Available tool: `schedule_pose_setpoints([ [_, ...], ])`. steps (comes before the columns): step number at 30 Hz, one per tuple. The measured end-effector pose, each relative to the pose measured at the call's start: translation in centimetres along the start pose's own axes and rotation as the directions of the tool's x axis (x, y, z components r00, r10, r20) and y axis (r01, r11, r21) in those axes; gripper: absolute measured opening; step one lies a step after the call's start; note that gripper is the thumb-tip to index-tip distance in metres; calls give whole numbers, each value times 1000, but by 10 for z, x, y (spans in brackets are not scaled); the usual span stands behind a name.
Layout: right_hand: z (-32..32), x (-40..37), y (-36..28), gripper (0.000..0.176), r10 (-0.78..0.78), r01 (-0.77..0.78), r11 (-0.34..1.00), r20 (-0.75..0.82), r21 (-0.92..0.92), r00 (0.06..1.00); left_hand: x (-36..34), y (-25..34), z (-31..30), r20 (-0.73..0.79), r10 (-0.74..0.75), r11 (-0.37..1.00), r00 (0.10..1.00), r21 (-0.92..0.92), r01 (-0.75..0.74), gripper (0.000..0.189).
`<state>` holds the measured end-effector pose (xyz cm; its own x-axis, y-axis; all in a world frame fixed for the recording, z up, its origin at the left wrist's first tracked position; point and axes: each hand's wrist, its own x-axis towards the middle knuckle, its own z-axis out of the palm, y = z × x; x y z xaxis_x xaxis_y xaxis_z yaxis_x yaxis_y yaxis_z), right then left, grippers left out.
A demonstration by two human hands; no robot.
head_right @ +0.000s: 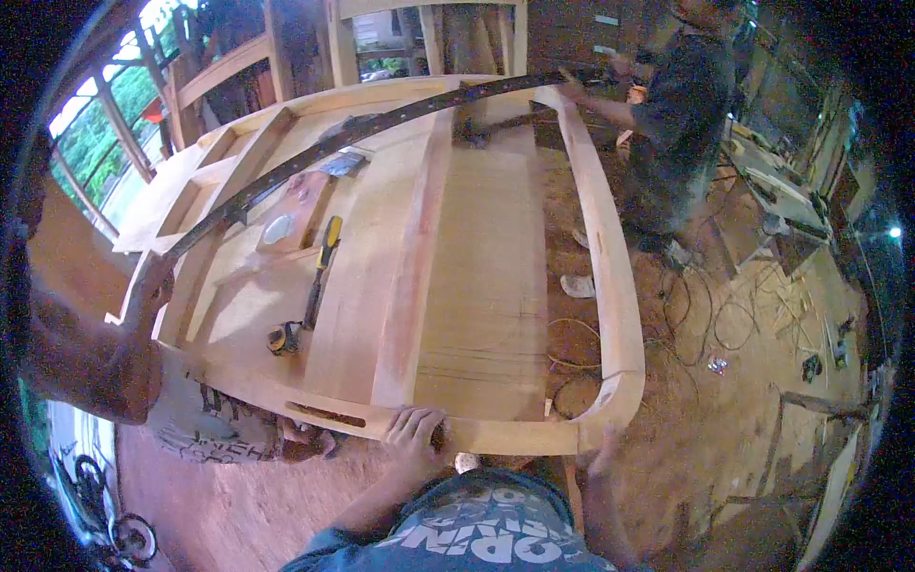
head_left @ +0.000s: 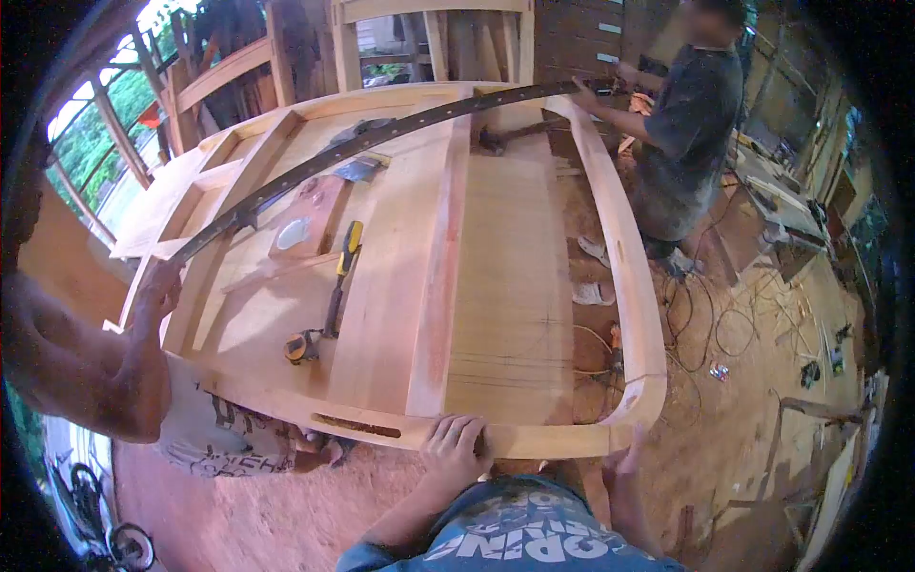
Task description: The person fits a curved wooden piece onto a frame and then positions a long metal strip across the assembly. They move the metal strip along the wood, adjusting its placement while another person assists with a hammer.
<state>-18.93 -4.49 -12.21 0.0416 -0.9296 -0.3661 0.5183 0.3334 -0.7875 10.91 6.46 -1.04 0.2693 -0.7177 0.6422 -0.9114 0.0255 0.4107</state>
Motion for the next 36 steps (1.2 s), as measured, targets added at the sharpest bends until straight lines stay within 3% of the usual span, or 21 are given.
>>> schedule_pose_setpoints([
  [4, -27, 13, 18, 60, -79, 82, 988, 25, -127, 997, -1, -2, 2, -4, 19, 1000, 1000, 22, -19, 20],
  [7, -14, 8, 9, 61, -9, 7, 1000, 62, 23, 998, -2, -4, 5, -11, 24, 999, 1000, 25, -24, 20],
  [10, 36, -22, -23, 61, 42, -41, 999, 46, -19, 998, 2, -1, 2, -11, 24, 1000, 1000, 17, -24, 19],
  [25, 22, -7, -10, 59, -36, 31, 998, 78, 63, 996, -1, 0, 3, -21, 31, 999, 999, 22, -30, 18],
  [28, 20, -8, -7, 58, -8, 9, 996, -15, 88, 1000, 0, 0, 2, -17, 30, 999, 999, 16, -30, 18],
  [35, -16, 12, 14, 60, -60, 60, 998, -24, -2, 998, 1, 3, 0, -22, 26, 1000, 999, 5, -26, 18],
  [36, 5, -2, -4, 60, -28, 28, 999, -1, -24, 1000, 1, 4, -1, -10, 30, 1000, 999, 7, -30, 18],
])
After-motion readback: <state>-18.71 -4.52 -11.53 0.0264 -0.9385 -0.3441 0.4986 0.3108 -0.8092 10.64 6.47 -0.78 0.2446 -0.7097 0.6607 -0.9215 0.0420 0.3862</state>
